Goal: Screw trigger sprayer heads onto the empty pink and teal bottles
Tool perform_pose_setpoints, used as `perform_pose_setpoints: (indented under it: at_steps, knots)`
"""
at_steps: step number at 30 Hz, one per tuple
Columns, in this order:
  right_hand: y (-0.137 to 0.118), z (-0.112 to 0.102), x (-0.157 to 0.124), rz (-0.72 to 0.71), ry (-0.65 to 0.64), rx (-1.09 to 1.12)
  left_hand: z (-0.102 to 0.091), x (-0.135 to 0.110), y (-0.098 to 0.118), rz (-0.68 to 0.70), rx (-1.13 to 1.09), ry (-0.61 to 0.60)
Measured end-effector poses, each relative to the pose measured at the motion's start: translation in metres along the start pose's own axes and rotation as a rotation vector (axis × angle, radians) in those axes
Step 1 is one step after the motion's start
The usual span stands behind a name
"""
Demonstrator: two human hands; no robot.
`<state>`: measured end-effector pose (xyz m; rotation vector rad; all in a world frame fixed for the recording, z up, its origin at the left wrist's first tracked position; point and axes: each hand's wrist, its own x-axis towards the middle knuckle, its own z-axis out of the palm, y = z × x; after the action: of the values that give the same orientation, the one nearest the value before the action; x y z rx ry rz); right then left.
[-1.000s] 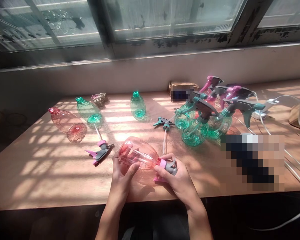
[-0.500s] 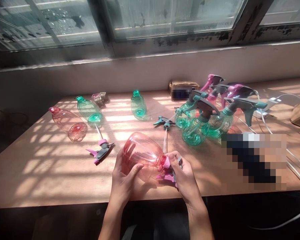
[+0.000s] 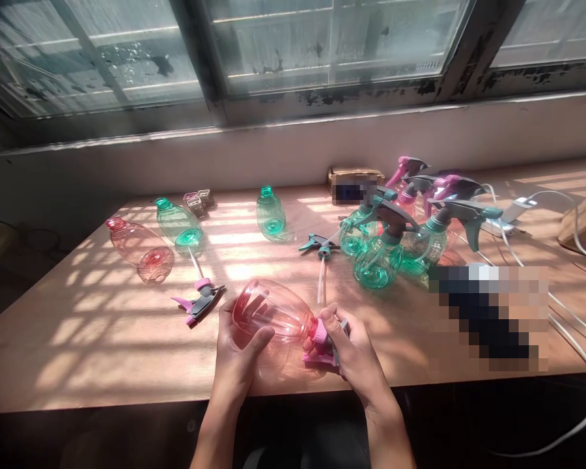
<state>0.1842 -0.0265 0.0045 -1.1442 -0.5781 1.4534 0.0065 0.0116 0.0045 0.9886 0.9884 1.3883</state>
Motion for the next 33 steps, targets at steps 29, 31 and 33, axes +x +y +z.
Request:
perform_pose_setpoints:
  at_steps: [29,31,33]
  knots:
    - [0.007,0.031,-0.038,-0.377,-0.109,-0.286,-0.029,-0.048,0.067,0.579,0.219,-0.151]
    - [0.011,0.029,-0.041,-0.505,-0.044,-0.353,-0.033,-0.050,0.069,0.456,0.217,-0.165]
    - [0.013,0.025,-0.043,-0.755,0.052,-0.501,-0.035,-0.050,0.071,0.299,0.222,-0.199]
